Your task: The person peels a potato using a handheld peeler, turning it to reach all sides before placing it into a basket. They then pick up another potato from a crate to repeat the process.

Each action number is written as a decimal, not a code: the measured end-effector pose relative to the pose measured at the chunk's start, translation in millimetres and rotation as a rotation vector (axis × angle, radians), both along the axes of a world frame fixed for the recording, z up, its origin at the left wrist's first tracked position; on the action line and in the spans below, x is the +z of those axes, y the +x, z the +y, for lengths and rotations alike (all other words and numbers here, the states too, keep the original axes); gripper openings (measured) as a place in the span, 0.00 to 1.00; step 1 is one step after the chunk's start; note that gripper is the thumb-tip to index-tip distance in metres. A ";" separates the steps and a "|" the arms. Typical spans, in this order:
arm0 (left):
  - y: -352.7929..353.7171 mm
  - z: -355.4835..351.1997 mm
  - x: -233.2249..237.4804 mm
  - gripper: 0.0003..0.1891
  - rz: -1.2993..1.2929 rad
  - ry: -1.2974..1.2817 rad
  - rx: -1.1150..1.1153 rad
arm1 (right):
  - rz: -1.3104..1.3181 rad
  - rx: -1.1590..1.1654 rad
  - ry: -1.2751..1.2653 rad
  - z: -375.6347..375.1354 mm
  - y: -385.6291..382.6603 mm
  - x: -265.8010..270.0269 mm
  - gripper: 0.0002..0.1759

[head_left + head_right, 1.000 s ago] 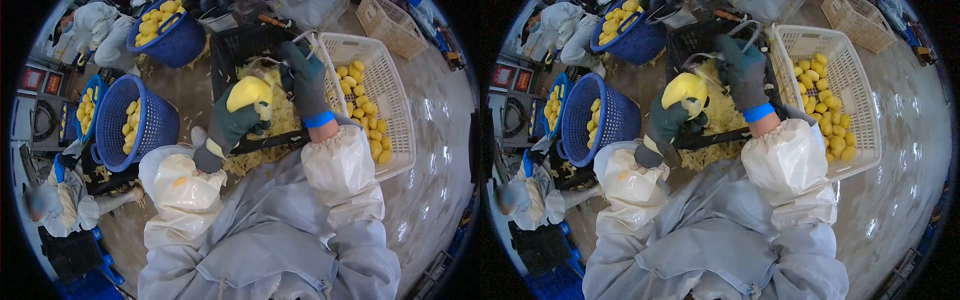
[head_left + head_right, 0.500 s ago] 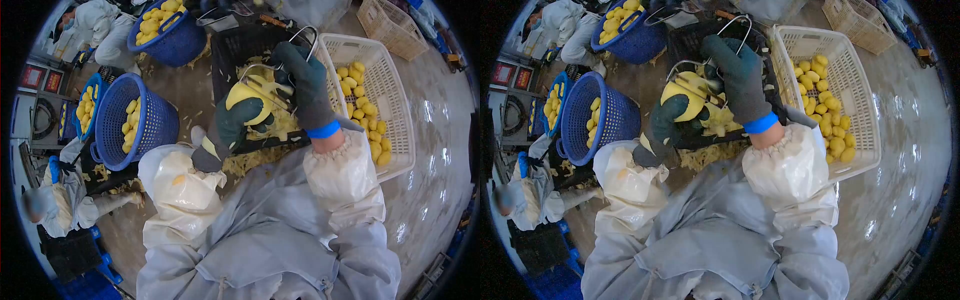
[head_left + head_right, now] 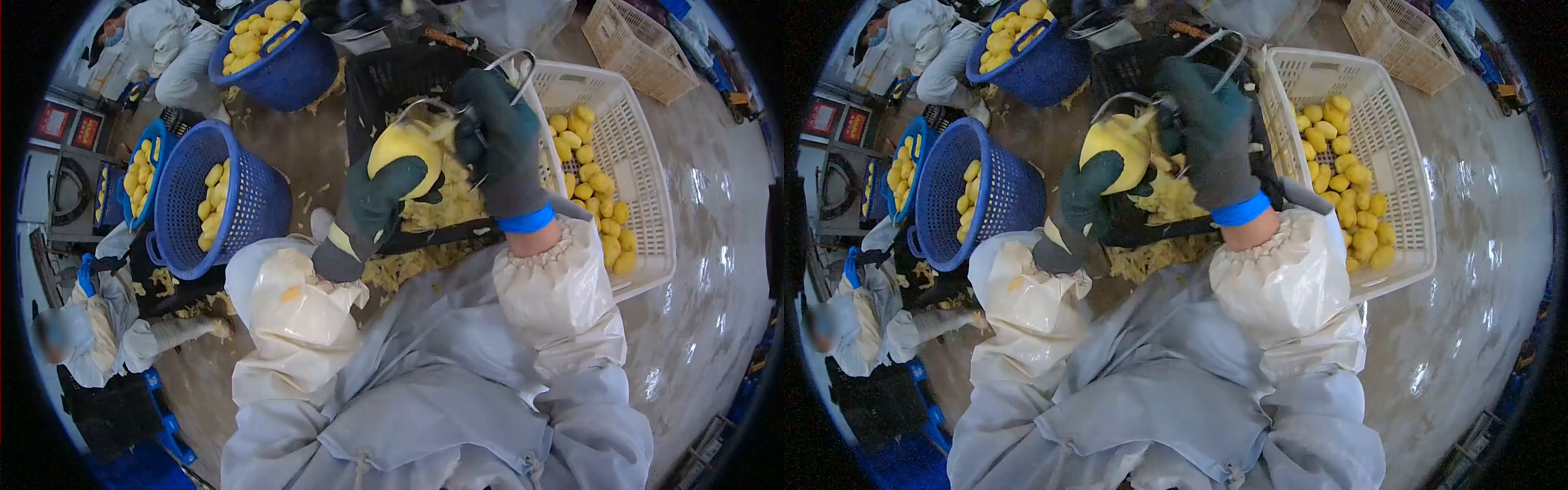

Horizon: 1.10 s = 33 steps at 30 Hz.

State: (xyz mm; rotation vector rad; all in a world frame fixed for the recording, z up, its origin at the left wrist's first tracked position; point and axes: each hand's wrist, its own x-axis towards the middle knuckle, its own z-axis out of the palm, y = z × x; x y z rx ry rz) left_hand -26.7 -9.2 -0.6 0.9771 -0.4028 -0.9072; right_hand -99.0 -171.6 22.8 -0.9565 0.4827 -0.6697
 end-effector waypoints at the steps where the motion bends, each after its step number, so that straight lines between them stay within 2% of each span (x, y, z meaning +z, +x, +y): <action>1: 0.9 0.8 -1.3 0.25 -0.034 0.036 -0.026 | 0.022 0.003 -0.141 1.6 1.7 -7.5 0.14; 2: 2.2 0.7 -1.1 0.29 -0.075 0.070 -0.054 | 0.038 0.003 -0.284 0.8 4.2 -14.2 0.15; 3: 1.8 -0.5 -2.8 0.30 -0.089 0.069 -0.026 | 0.073 -0.082 -0.158 -3.9 7.1 -20.3 0.12; 6: 3.3 2.0 2.3 0.29 -0.063 0.067 -0.052 | -0.055 -0.121 -0.238 -25.9 4.3 -32.7 0.11; 7: 4.2 0.6 0.3 0.29 -0.050 0.046 -0.051 | 0.033 -0.063 0.018 -5.0 -2.1 5.4 0.11; 8: 2.9 -0.2 -2.5 0.29 -0.041 0.045 -0.046 | 0.041 -0.058 0.017 -2.2 0.0 1.4 0.11; 10: 0.8 -1.6 -5.7 0.26 0.089 -0.025 -0.016 | 0.074 0.027 -0.256 2.3 -0.3 -13.4 0.13; 11: 1.3 -3.0 -4.6 0.26 0.060 0.004 -0.031 | 0.104 -0.038 -0.058 -4.6 4.0 -15.3 0.12; 12: 0.7 -2.5 -1.3 0.26 0.055 0.001 -0.031 | 0.099 -0.039 -0.061 -13.3 7.4 -22.9 0.12; 14: 1.4 -2.0 5.9 0.27 0.122 -0.041 -0.072 | -0.125 -0.152 -0.038 -27.4 13.9 -38.7 0.12; 15: 3.1 -3.1 3.9 0.29 0.116 -0.039 -0.081 | -0.015 -0.052 0.068 -12.6 1.7 -10.1 0.12; 16: 3.8 -2.6 -0.1 0.29 0.124 -0.037 -0.075 | -0.006 -0.046 0.070 -8.1 4.3 -13.0 0.12; 18: 5.7 -0.7 -2.6 0.30 0.308 -0.054 -0.143 | -0.043 -0.059 -0.300 -1.4 6.7 -25.2 0.12; 19: 4.2 1.2 1.0 0.31 0.300 -0.041 -0.143 | 0.056 -0.077 -0.033 -15.3 10.9 -29.4 0.11; 21: 2.7 2.2 9.7 0.31 0.290 -0.056 -0.156 | 0.018 -0.073 -0.016 -19.1 6.4 -28.0 0.11; 23: 1.2 -0.3 11.1 0.30 0.273 -0.040 -0.094 | 0.009 -0.020 -0.002 -0.3 1.4 2.0 0.12; 26: 2.3 1.7 3.2 0.30 0.357 -0.029 -0.098 | 0.060 0.009 0.027 0.2 7.0 -9.6 0.12; 27: 5.3 5.4 5.4 0.30 0.479 -0.032 -0.152 | -0.018 -0.138 -0.009 -15.9 18.1 -37.2 0.13; 30: 6.2 4.4 6.8 0.31 0.469 -0.118 -0.178 | -0.027 -0.054 0.094 -14.9 6.4 -14.1 0.13; 31: 1.2 2.0 9.2 0.30 0.330 -0.059 -0.071 | 0.010 0.041 0.051 -1.9 -1.0 3.3 0.14; 33: -2.0 2.8 7.3 0.31 0.333 -0.022 -0.058 | 0.020 -0.018 0.031 -2.8 5.1 -14.6 0.13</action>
